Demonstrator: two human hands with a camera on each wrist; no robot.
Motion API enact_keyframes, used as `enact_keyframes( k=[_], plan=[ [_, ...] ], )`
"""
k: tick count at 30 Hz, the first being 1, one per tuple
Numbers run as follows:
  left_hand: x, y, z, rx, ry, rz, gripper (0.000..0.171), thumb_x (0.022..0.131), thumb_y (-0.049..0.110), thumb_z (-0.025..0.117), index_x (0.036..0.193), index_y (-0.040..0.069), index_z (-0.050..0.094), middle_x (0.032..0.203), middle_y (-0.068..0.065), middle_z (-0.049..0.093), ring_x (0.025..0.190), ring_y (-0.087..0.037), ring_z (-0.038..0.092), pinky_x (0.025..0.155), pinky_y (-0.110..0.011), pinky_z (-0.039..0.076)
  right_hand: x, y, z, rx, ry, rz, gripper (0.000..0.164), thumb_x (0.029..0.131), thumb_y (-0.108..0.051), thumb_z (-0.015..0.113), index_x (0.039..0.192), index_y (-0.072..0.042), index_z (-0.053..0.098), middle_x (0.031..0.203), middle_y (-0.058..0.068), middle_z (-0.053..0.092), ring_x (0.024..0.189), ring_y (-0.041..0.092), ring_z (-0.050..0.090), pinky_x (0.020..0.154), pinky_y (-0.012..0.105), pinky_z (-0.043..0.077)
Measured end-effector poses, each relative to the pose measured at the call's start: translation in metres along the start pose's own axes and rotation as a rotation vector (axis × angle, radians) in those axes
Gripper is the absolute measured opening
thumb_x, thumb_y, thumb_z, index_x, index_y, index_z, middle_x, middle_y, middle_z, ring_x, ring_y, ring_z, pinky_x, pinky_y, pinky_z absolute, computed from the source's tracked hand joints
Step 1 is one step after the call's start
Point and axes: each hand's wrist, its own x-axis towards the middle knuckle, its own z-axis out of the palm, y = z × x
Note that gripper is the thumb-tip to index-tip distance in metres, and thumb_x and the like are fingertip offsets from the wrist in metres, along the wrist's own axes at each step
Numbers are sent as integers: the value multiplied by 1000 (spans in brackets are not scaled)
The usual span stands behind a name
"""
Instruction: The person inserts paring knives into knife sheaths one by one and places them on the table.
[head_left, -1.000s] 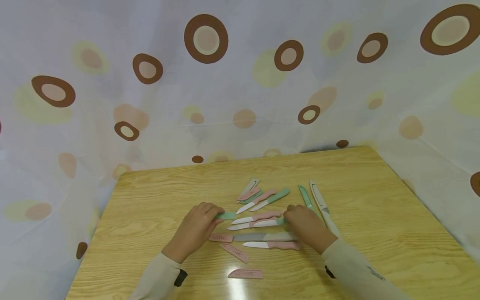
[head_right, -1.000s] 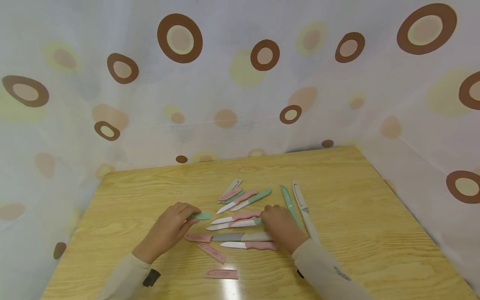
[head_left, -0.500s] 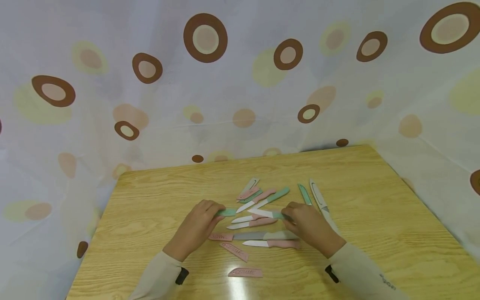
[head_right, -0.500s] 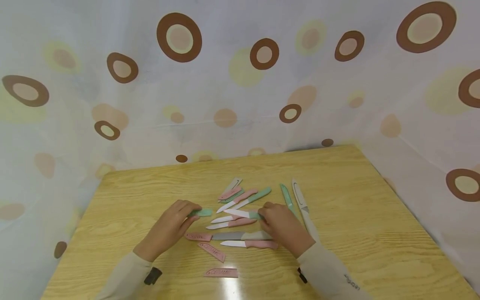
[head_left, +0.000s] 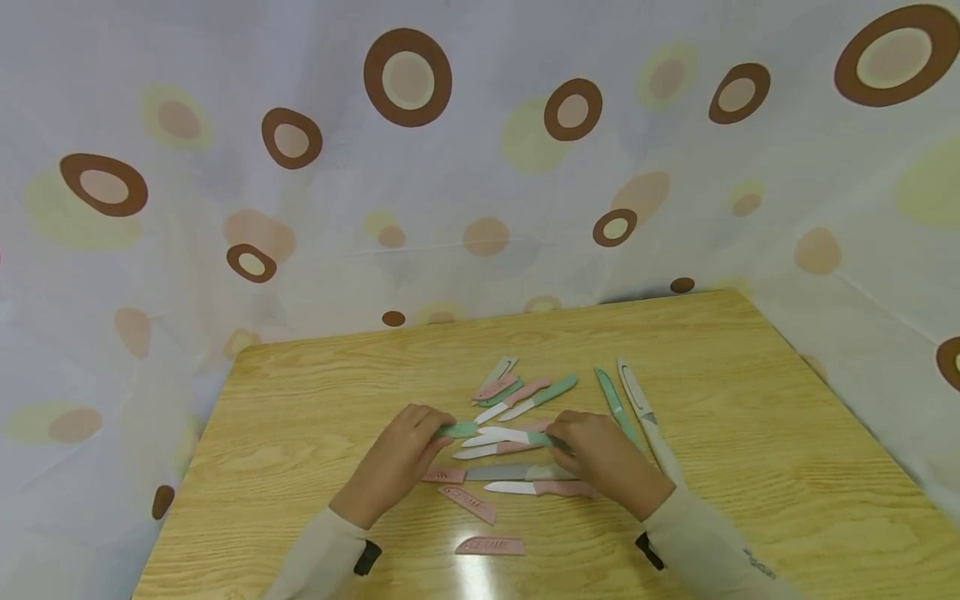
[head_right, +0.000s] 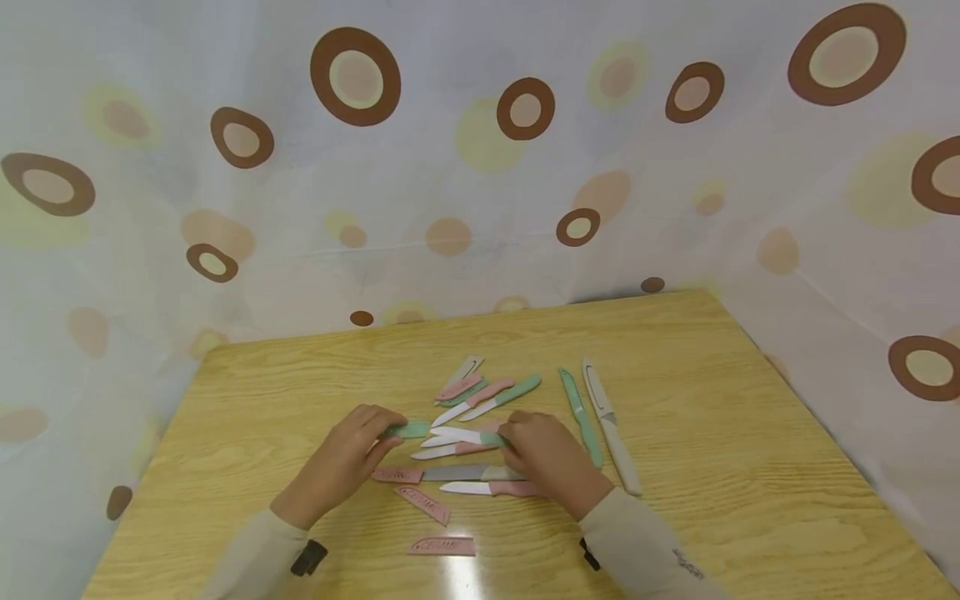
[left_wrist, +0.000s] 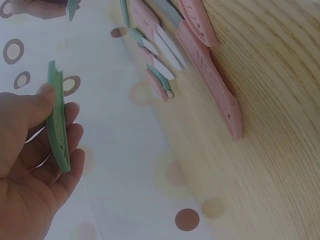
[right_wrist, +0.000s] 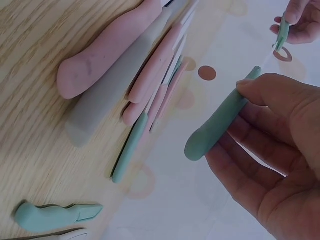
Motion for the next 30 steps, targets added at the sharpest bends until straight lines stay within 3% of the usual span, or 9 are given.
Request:
enact_keyframes(
  k=[9, 16, 24, 30],
  plan=[
    [-2, 1, 3, -6, 25, 40, 21, 87, 8, 64, 107, 5, 61, 102, 1, 60, 97, -12, 51, 84, -22, 45, 1, -7, 1, -13, -41, 6, 11, 80, -10, 71, 88, -4, 68, 86, 4, 64, 73, 14, 61, 62, 22, 51],
    [0, 2, 5, -7, 26, 34, 22, 84, 7, 66, 105, 7, 62, 102, 3, 59, 97, -11, 51, 85, -22, 44, 4, -10, -1, -39, -30, -10, 12, 80, -10, 71, 89, -4, 69, 86, 4, 64, 73, 14, 61, 62, 24, 51],
    [8, 8, 16, 49, 28, 148, 22, 85, 10, 66, 105, 5, 60, 102, 1, 57, 96, -12, 50, 84, -19, 43, 14, -20, -1, -52, -22, -71, 8, 80, -8, 69, 85, -2, 67, 80, 4, 63, 67, 11, 58, 58, 19, 49],
    [15, 16, 16, 50, 18, 146, 20, 88, 10, 62, 107, 4, 59, 105, 0, 56, 97, -12, 48, 86, -16, 41, 20, -26, -7, -53, -17, -71, 7, 78, -7, 71, 81, -3, 65, 75, 1, 58, 62, 7, 52, 54, 15, 45]
  ],
)
